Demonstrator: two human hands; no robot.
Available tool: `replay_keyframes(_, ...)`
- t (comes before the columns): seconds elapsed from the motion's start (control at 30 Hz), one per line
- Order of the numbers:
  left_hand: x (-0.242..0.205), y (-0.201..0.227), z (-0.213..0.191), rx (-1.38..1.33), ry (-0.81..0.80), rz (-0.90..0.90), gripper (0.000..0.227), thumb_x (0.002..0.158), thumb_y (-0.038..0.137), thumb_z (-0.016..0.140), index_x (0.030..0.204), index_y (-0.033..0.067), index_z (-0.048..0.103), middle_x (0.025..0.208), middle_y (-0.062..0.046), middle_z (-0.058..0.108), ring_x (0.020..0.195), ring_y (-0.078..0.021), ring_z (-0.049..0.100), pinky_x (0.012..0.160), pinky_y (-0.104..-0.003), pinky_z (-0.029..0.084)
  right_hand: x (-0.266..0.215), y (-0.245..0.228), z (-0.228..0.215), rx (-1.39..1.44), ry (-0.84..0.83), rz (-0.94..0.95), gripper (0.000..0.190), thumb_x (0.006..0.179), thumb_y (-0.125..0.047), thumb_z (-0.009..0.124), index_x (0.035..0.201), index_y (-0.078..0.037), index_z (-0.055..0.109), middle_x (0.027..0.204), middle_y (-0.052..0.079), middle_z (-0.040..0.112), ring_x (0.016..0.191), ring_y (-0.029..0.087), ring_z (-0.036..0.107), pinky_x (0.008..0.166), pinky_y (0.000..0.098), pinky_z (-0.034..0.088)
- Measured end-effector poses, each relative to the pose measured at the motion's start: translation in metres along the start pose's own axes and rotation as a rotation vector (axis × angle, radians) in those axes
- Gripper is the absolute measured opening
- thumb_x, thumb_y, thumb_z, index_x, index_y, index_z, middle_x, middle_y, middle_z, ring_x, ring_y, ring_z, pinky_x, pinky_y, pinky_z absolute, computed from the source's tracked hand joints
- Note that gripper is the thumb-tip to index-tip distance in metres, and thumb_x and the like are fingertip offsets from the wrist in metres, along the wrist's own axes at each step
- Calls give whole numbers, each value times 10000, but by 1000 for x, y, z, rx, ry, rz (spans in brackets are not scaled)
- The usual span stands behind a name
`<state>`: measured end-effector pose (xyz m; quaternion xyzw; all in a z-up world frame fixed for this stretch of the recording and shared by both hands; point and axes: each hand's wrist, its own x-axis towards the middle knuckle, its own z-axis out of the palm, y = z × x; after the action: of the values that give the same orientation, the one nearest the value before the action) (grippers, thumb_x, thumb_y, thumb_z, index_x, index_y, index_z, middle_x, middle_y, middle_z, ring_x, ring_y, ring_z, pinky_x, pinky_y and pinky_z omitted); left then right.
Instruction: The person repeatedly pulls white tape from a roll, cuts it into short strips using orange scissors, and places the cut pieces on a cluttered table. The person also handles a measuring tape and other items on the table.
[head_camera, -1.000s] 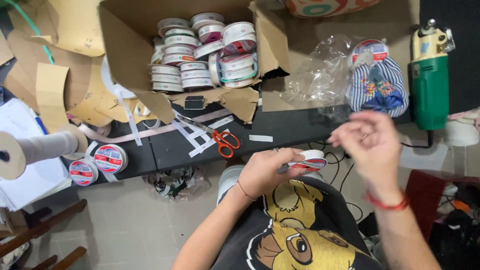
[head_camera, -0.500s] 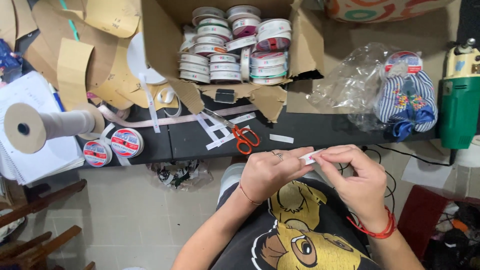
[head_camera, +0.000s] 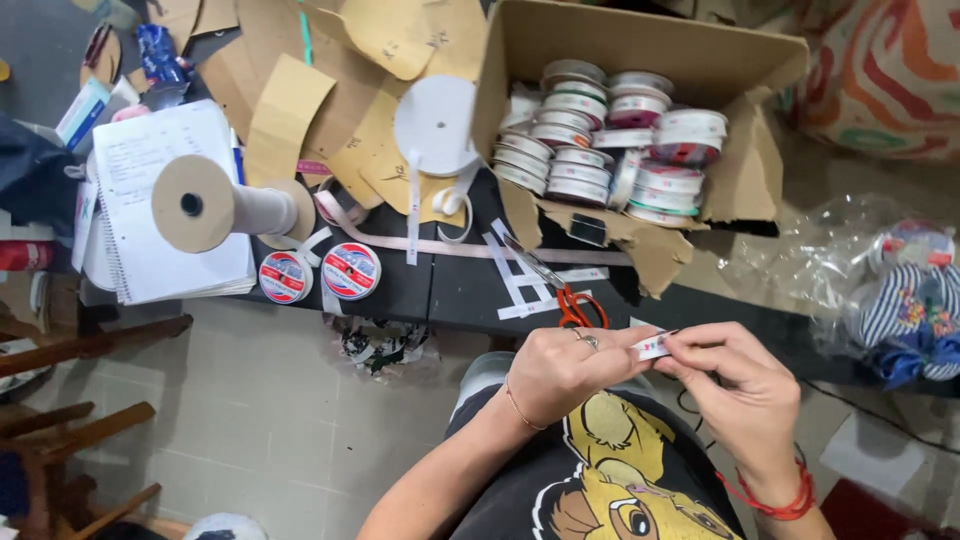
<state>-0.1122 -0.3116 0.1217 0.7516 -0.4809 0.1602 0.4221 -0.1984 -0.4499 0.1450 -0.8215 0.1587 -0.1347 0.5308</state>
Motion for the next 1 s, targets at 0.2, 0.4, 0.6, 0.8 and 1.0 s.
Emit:
replay_keyframes(0.2, -2, -26, -39, -4, 37, -93, 283, 823, 150, 634, 617, 73, 456, 813, 12, 674, 553, -35, 594, 433, -168, 398, 25, -11, 37, 14, -106, -142, 128, 686, 122, 604, 702, -3, 625, 775, 102, 595, 702, 154, 592, 696, 197, 520)
replay_keyframes(0.4, -5, -52, -78, -124, 64, -264, 263, 819, 161, 636, 654, 47, 466, 978, -22, 631, 510, -72, 526, 463, -208, 416, 59, -48, 76, -131, -148, -408, 323, 727, 18, 643, 1036, 39, 549, 983, 180, 555, 905, 248, 560, 834, 300, 478)
replay_keyframes(0.6, -19, -86, -114, -235, 86, -480, 514, 641, 335, 688, 1043, 93, 479, 1155, -122, 512, 1073, -270, 535, 940, -392, 416, 116, -39, 89, -476, -176, -671, 258, 764, 227, 558, 944, 65, 645, 967, 215, 623, 904, 341, 578, 893, 407, 426)
replay_keyframes(0.8, -128, -166, -143, 814, 46, -1158, 556, 627, 420, 709, 1104, 190, 536, 1033, -16, 508, 877, -246, 470, 703, -418, 356, 217, 25, 142, -760, -63, -1030, 203, 976, 124, 627, 963, -55, 721, 1013, 106, 686, 836, 294, 578, 766, 368, 415)
replay_keyframes(1.0, -157, -183, -156, 679, 11, -1205, 462, 522, 404, 765, 883, 188, 573, 1049, 25, 484, 938, -255, 484, 713, -434, 353, 184, -5, 159, -648, -134, -869, 255, 924, 234, 555, 1089, 95, 691, 1076, 213, 654, 969, 336, 592, 854, 389, 444)
